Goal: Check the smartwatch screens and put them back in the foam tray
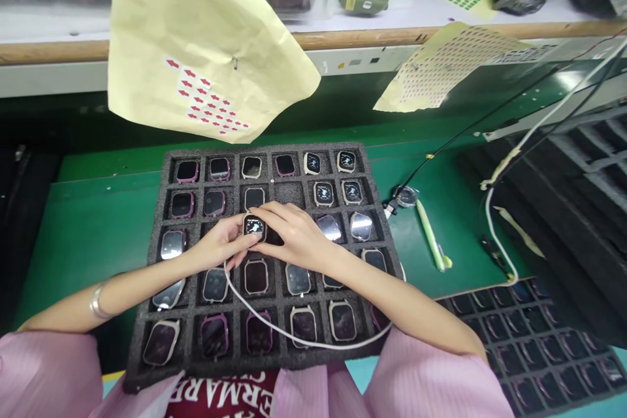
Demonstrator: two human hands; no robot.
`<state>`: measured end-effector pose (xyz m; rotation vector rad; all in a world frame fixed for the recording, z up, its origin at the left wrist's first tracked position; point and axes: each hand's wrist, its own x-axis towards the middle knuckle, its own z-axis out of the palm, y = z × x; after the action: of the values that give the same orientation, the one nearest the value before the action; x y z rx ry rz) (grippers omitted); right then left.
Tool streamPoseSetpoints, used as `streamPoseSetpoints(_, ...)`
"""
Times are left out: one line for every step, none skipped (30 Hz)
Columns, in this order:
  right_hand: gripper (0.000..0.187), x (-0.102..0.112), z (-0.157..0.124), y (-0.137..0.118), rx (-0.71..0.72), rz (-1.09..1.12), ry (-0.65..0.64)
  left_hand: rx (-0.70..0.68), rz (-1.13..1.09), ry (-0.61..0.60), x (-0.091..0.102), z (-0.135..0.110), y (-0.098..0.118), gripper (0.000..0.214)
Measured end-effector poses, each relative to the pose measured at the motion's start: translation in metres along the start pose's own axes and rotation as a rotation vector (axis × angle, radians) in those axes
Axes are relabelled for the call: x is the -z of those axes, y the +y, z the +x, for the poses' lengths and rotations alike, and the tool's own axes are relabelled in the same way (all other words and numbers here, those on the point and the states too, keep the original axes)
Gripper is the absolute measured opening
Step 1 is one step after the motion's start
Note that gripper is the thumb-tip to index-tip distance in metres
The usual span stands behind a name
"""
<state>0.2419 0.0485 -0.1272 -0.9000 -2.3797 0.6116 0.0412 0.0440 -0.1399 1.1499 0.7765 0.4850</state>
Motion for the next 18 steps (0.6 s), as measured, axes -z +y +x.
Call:
streamPoseSetpoints(0.049,0.000,0.000,0.000,-0.004,0.000,0.001,0.000,0.002,-0.004,0.000,0.000,0.000,0.038)
streamPoseSetpoints(0.048,0.000,0.000,-0.001,-0.007,-0.002,0.003,0.000,0.004,-0.008,0.000,0.000,0.000,0.037)
streamPoseSetpoints(0.047,0.000,0.000,-0.001,-0.008,-0.005,0.005,0.000,0.008,-0.010,0.000,0.000,0.000,0.037)
streamPoseSetpoints(0.046,0.000,0.000,-0.001,-0.008,-0.009,0.008,-0.002,0.013,-0.012,0.000,0.000,0.000,0.037)
streamPoseSetpoints(0.046,0.001,0.000,-0.002,-0.006,-0.011,0.010,-0.003,0.018,-0.012,0.000,0.000,0.000,0.038)
streamPoseSetpoints(0.045,0.000,0.000,-0.002,-0.002,-0.012,0.013,-0.003,0.024,-0.011,0.000,0.000,0.000,0.038)
streamPoseSetpoints(0.045,0.000,0.000,-0.001,0.000,-0.012,0.017,-0.003,0.030,-0.011,0.000,0.000,0.000,0.039)
streamPoseSetpoints(0.044,0.000,0.000,-0.001,0.001,-0.011,0.020,-0.003,0.036,-0.012,0.000,0.000,0.000,0.039)
streamPoseSetpoints(0.044,-0.001,0.000,-0.001,0.000,-0.010,0.021,-0.003,0.042,-0.013,0.000,0.000,0.000,0.039)
streamPoseSetpoints(0.043,-0.001,-0.001,-0.001,-0.002,-0.007,0.022,-0.001,0.048,-0.014,0.000,0.000,0.000,0.038)
streamPoseSetpoints(0.043,-0.002,-0.001,-0.001,-0.007,-0.003,0.022,0.002,0.054,-0.018,0.000,0.000,0.000,0.038)
streamPoseSetpoints(0.042,-0.002,-0.001,-0.001,-0.011,0.005,0.021,0.005,0.059,-0.021,0.000,0.000,0.000,0.038)
streamPoseSetpoints(0.042,-0.001,0.000,-0.002,-0.013,0.026,0.022,0.007,0.061,-0.018,-0.001,0.000,-0.001,0.039)
streamPoseSetpoints(0.041,0.001,0.001,-0.002,-0.010,0.061,0.028,0.003,0.057,-0.010,-0.001,0.001,-0.001,0.040)
streamPoseSetpoints(0.040,0.005,0.003,-0.002,-0.007,0.108,0.042,-0.007,0.044,0.002,-0.002,0.001,-0.001,0.041)
streamPoseSetpoints(0.040,0.009,0.005,-0.001,-0.010,0.156,0.061,-0.022,0.023,0.012,-0.002,0.001,-0.001,0.043)
streamPoseSetpoints(0.039,0.015,0.007,0.001,-0.023,0.196,0.091,-0.043,-0.009,0.020,-0.002,0.002,0.000,0.044)
streamPoseSetpoints(0.039,0.021,0.008,0.004,-0.047,0.217,0.130,-0.064,-0.044,0.025,-0.002,0.002,0.001,0.045)
